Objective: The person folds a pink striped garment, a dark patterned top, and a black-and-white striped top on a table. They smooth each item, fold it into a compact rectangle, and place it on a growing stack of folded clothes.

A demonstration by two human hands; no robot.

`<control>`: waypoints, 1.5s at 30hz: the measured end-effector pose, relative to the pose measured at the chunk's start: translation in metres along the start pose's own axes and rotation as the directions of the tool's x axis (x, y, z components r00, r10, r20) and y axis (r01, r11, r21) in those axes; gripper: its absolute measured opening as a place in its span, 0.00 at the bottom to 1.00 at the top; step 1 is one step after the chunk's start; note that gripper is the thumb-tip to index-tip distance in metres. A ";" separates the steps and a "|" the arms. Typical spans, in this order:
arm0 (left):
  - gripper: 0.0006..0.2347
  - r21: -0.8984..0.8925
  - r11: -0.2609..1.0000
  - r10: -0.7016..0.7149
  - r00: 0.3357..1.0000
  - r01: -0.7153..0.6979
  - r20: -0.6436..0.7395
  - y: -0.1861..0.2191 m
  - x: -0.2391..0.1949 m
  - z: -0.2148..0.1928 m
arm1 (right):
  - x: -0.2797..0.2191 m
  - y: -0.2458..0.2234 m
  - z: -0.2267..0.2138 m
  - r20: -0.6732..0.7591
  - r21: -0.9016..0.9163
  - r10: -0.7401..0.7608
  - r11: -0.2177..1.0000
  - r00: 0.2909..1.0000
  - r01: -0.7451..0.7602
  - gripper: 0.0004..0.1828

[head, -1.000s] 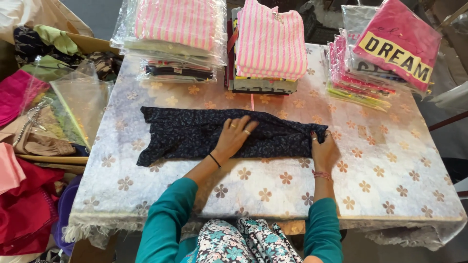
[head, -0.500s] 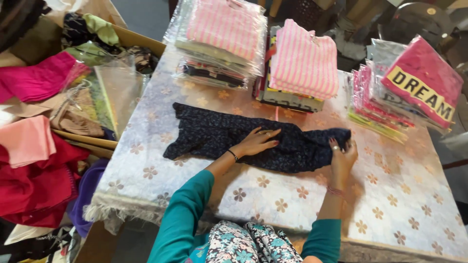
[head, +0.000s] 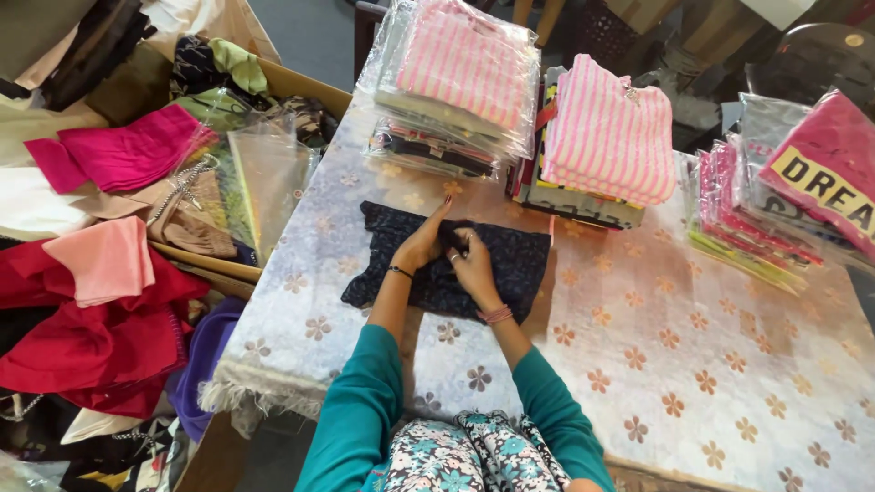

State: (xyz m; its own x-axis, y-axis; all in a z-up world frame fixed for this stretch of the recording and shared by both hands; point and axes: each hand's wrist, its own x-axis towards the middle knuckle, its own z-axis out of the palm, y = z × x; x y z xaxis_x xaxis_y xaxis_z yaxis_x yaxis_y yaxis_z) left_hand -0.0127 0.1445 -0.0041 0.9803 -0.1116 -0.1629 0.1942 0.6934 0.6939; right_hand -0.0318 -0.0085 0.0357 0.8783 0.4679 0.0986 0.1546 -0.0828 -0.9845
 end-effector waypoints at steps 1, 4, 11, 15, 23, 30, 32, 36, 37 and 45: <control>0.26 0.103 0.995 0.020 0.992 -0.007 -0.125 0.013 -0.017 0.012 | 0.002 0.017 0.003 -0.019 -0.090 -0.052 0.995 0.998 0.050 0.16; 0.32 0.517 0.837 -0.071 0.973 0.178 -0.219 0.018 -0.025 0.008 | -0.004 0.014 0.002 -0.030 -0.093 -0.217 0.972 0.976 0.214 0.12; 0.26 0.376 0.927 0.002 0.999 0.013 -0.040 0.022 -0.035 0.051 | -0.028 -0.081 -0.093 -0.142 -0.443 -0.291 0.874 0.946 0.202 0.14; 0.22 0.110 0.966 0.200 0.943 -0.236 0.265 -0.056 0.000 0.082 | -0.060 -0.086 -0.207 -0.285 -0.296 -0.225 0.945 0.932 0.138 0.19; 0.33 0.145 0.979 -0.186 0.918 0.143 0.351 -0.194 0.025 0.123 | -0.108 -0.038 -0.304 -0.552 -0.350 -0.243 0.936 0.798 0.043 0.16; 0.36 -0.251 0.894 -0.278 0.899 0.371 0.337 -0.135 -0.003 0.138 | -0.103 -0.085 -0.198 -0.206 -0.664 -0.202 0.748 0.958 0.015 0.17; 0.36 -0.274 0.896 -0.253 0.910 0.348 0.329 -0.144 0.003 0.130 | -0.108 -0.101 -0.179 0.081 -0.614 -0.153 0.771 0.985 0.170 0.20; 0.23 -0.228 0.946 -0.173 0.954 0.230 0.246 -0.167 0.022 0.116 | -0.108 -0.115 -0.171 0.105 -0.627 -0.275 0.728 0.956 0.278 0.18; 0.19 -0.250 0.940 -0.179 0.961 0.230 0.210 -0.166 0.020 0.119 | -0.107 -0.114 -0.169 0.049 -0.702 -0.383 0.643 0.922 0.305 0.19; 0.23 0.231 0.945 0.232 0.973 -0.230 0.020 -0.187 0.008 0.132 | -0.094 0.002 -0.188 0.100 -0.944 -0.252 0.283 0.962 0.173 0.31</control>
State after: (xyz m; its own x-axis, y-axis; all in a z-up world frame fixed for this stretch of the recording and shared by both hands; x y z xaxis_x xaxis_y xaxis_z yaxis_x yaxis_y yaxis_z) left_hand -0.0367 -0.0797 -0.0422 0.9991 0.0379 0.0163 -0.0335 0.5167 0.8555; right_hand -0.0290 -0.2178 0.0521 0.7608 0.5595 0.3288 0.6222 -0.7729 -0.1243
